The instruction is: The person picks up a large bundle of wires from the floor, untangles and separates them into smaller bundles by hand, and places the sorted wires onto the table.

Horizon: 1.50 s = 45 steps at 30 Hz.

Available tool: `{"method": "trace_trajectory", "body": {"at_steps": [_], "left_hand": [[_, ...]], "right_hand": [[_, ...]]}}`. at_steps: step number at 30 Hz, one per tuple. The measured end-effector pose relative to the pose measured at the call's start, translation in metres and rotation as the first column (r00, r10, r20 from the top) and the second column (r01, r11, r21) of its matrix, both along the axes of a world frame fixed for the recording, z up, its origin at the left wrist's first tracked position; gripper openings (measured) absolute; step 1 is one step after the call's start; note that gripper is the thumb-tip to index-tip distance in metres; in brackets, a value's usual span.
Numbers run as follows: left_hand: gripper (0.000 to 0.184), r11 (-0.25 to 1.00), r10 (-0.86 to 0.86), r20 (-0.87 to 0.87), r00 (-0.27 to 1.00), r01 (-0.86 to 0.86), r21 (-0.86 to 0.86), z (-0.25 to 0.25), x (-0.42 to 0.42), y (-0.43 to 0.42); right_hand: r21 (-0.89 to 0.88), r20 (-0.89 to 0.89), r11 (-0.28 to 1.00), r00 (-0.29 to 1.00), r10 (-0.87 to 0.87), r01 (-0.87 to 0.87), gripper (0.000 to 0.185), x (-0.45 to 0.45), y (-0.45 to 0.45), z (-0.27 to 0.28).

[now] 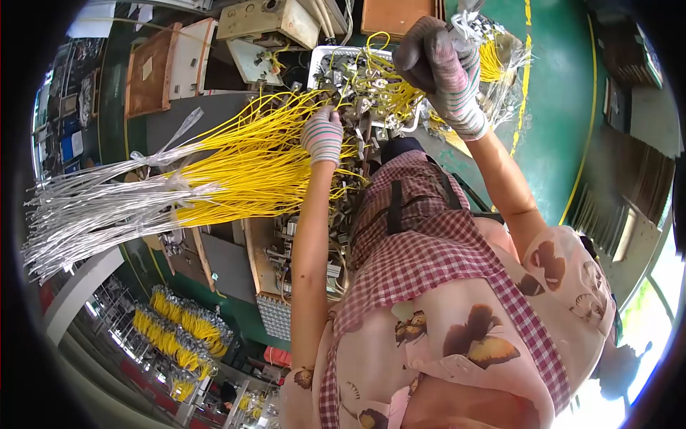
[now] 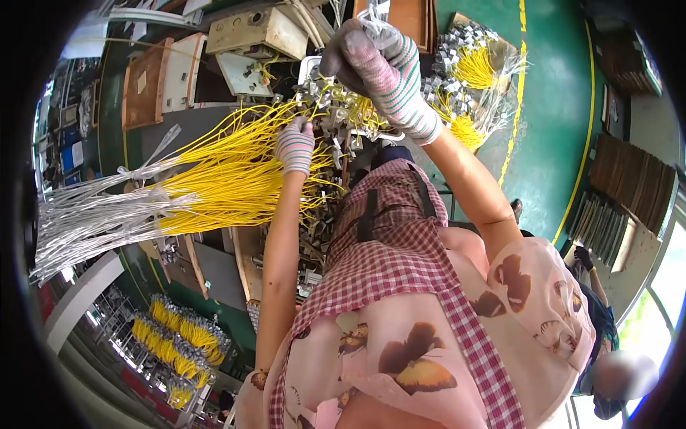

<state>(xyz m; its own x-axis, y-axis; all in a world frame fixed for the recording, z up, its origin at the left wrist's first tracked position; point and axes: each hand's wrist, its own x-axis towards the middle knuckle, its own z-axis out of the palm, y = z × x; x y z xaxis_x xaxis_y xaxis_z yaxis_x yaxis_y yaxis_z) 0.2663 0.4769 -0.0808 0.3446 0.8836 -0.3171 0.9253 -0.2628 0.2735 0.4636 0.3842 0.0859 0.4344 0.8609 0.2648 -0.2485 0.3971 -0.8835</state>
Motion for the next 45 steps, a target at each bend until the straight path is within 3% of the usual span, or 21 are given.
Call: {"method": "trace_trajectory", "body": {"at_steps": [3,5,7,8,9,11,12,14,17,18,21,27,29,31,37,39,40,41,43,44,45], "left_hand": [[0.027,0.999,0.031,0.082,0.996,-0.031,0.005,0.004,0.007,0.007],[0.028,0.996,0.079,0.258,0.963,-0.087,0.021,0.003,0.009,0.011],[0.028,0.992,0.125,0.037,0.991,-0.125,-0.003,0.016,0.007,0.006],[0.026,0.997,0.061,0.016,0.998,-0.061,0.038,0.013,0.003,0.001],[0.025,0.997,-0.003,-0.008,1.000,0.004,0.077,0.009,0.000,-0.002],[0.023,1.000,0.024,-0.006,1.000,-0.024,0.015,0.009,0.003,-0.003],[0.024,0.999,0.028,0.017,0.999,-0.028,0.015,0.011,0.005,-0.002],[0.025,0.998,0.007,0.142,0.990,-0.017,0.065,0.011,0.009,-0.001],[0.025,0.998,0.049,0.050,0.998,-0.046,-0.053,0.031,0.018,0.000],[0.025,0.999,0.038,0.119,0.992,-0.039,0.008,0.024,0.013,-0.002],[0.025,1.000,-0.004,0.094,0.996,0.003,0.005,0.022,0.009,-0.002],[0.024,0.991,-0.134,0.123,0.983,0.131,0.031,0.023,0.023,0.001],[0.019,0.985,-0.174,-0.014,0.985,0.174,-0.021,0.028,0.023,0.000],[0.018,0.960,-0.278,0.145,0.950,0.272,0.063,0.018,0.013,0.008],[0.043,0.938,-0.312,0.209,0.927,0.335,-0.085,-0.012,0.021,0.022],[0.048,0.815,-0.276,0.468,0.839,0.463,-0.349,-0.054,0.022,0.042],[0.058,0.700,-0.194,0.438,0.878,0.437,-0.566,-0.017,0.030,0.047],[0.055,0.637,-0.249,0.632,0.734,0.615,-0.464,-0.027,0.030,0.055],[0.046,0.539,-0.037,0.645,0.763,0.559,-0.630,-0.043,0.028,0.061],[0.046,0.541,-0.036,0.646,0.762,0.559,-0.629,-0.049,0.027,0.062],[0.037,0.628,-0.176,0.575,0.799,0.541,-0.559,-0.056,0.026,0.060]], "right_hand": [[-0.032,0.072,0.999,0.997,-0.041,0.043,0.049,-0.011,0.016,0.010],[-0.003,0.049,1.000,0.999,-0.018,0.018,0.037,-0.013,0.026,0.015],[0.044,0.062,0.983,0.981,-0.184,0.181,0.038,-0.013,0.039,0.001],[-0.051,-0.010,0.969,0.970,-0.244,0.243,0.036,-0.009,0.035,0.005],[0.096,-0.026,0.951,0.956,-0.294,0.295,0.037,0.004,0.041,-0.023],[-0.024,0.011,0.950,0.950,-0.312,0.312,0.037,0.014,0.029,-0.005],[0.080,0.039,0.950,0.951,-0.306,0.302,0.034,0.024,0.027,-0.018],[0.017,0.095,0.941,0.937,-0.337,0.337,0.042,0.022,0.018,-0.003],[0.023,0.098,0.915,0.910,-0.402,0.402,0.041,0.021,0.018,-0.005],[0.019,0.106,0.888,0.882,-0.459,0.460,0.041,0.021,0.018,-0.006],[0.045,-0.075,0.932,0.932,-0.355,0.359,0.040,0.028,0.008,-0.014],[0.083,-0.141,0.969,0.965,-0.222,0.235,0.043,-0.001,0.012,0.001],[0.099,-0.138,0.980,0.978,-0.157,0.172,0.044,-0.003,0.020,-0.008],[0.103,-0.135,0.980,0.978,-0.159,0.173,0.043,-0.004,0.020,-0.006],[0.120,-0.114,0.988,0.990,-0.079,0.092,0.041,-0.001,0.001,0.015],[0.133,-0.119,0.989,0.991,-0.055,0.071,0.040,0.002,0.000,0.014],[0.148,-0.130,0.988,0.991,-0.032,0.052,0.040,0.003,-0.001,0.014],[0.148,-0.127,0.988,0.991,-0.030,0.049,0.040,0.003,-0.003,0.013],[0.128,-0.103,0.982,0.987,-0.123,0.136,0.040,0.005,-0.007,0.009],[0.135,-0.066,0.977,0.985,-0.160,0.168,0.041,0.006,-0.008,0.008],[0.134,-0.066,0.977,0.985,-0.160,0.168,0.041,0.009,-0.009,0.005]]}}
